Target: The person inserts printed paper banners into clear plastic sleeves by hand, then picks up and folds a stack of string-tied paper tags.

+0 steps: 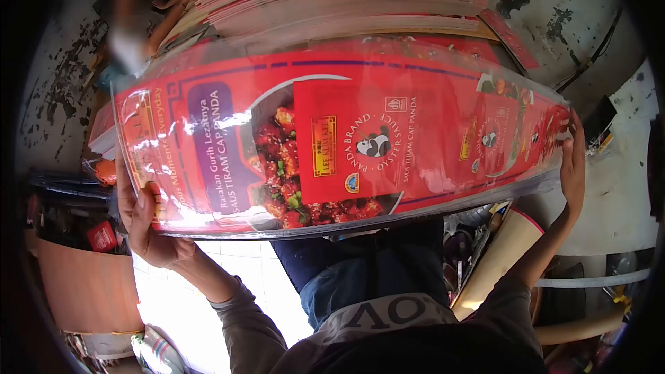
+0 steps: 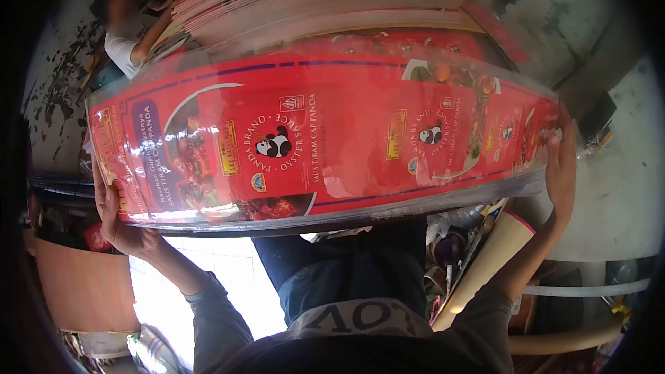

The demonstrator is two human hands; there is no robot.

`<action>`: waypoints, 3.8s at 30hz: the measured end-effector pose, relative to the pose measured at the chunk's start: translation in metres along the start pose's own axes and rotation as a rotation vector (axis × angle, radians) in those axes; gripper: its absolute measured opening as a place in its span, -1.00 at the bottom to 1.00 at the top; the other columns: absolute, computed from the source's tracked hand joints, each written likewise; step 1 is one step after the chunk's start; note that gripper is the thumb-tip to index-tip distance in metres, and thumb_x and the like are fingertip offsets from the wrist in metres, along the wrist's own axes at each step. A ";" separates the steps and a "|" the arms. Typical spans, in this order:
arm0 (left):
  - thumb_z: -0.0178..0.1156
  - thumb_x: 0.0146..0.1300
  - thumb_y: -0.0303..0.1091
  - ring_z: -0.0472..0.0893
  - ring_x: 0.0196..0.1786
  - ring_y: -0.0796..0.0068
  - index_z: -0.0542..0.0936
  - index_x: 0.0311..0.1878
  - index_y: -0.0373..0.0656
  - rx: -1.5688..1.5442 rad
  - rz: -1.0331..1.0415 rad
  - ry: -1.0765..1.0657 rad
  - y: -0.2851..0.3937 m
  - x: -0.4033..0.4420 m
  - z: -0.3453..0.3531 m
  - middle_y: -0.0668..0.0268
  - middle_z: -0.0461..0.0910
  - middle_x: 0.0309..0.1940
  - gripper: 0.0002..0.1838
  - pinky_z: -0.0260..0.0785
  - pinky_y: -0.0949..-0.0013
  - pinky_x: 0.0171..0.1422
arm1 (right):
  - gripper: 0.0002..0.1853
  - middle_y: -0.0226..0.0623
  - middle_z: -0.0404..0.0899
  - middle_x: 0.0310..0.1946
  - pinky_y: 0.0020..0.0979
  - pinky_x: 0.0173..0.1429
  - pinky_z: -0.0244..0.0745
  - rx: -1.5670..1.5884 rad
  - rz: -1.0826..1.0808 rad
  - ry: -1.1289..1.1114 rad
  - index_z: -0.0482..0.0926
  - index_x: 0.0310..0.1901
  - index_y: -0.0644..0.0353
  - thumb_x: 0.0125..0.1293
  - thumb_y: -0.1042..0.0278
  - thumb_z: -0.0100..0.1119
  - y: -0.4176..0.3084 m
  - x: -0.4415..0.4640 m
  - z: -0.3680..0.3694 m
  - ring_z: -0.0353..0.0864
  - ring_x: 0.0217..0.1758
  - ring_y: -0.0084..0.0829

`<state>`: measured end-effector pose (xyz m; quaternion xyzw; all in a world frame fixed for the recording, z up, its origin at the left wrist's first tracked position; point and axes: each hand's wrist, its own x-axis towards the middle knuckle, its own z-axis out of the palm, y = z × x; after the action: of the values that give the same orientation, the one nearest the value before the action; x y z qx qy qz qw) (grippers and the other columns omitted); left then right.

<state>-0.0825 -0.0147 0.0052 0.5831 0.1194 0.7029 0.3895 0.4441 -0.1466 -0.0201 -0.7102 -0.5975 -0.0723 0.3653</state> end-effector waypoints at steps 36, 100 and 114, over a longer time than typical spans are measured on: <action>0.25 -0.26 0.08 0.52 -0.09 0.35 0.58 -0.16 -0.07 1.196 -0.060 -0.927 -0.032 -0.037 0.071 0.35 0.54 -0.08 -0.43 0.37 0.23 0.01 | -0.48 -0.28 0.38 0.05 -0.23 0.08 0.31 0.203 -0.352 -0.473 0.50 -0.07 0.10 -0.14 0.15 0.31 -0.158 0.000 0.082 0.39 0.08 -0.21; 0.29 -0.07 -0.33 0.62 -0.36 0.52 0.52 -0.33 -0.15 1.244 0.052 -0.726 -0.040 -0.049 0.081 0.38 0.60 -0.32 -0.77 0.37 0.52 -0.40 | -0.66 -0.27 0.57 -0.19 -0.40 0.01 0.42 0.722 -0.698 -0.605 0.53 -0.20 0.14 0.08 0.08 0.23 -0.206 -0.073 0.114 0.56 -0.15 -0.41; -0.41 -0.01 0.54 0.41 0.15 0.41 0.58 -0.15 0.23 1.759 0.166 -0.468 -0.051 -0.101 0.003 0.39 0.50 0.02 -0.23 -0.24 0.04 0.41 | -0.66 -0.22 0.55 -0.37 -0.41 -0.36 0.39 0.039 -0.472 0.095 0.53 -0.28 0.28 0.28 0.12 -0.03 -0.143 -0.052 0.093 0.48 -0.38 -0.30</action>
<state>-0.0574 -0.0507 -0.0990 0.8041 0.4875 0.2480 -0.2330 0.2698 -0.1290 -0.0542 -0.5394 -0.7303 -0.1773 0.3797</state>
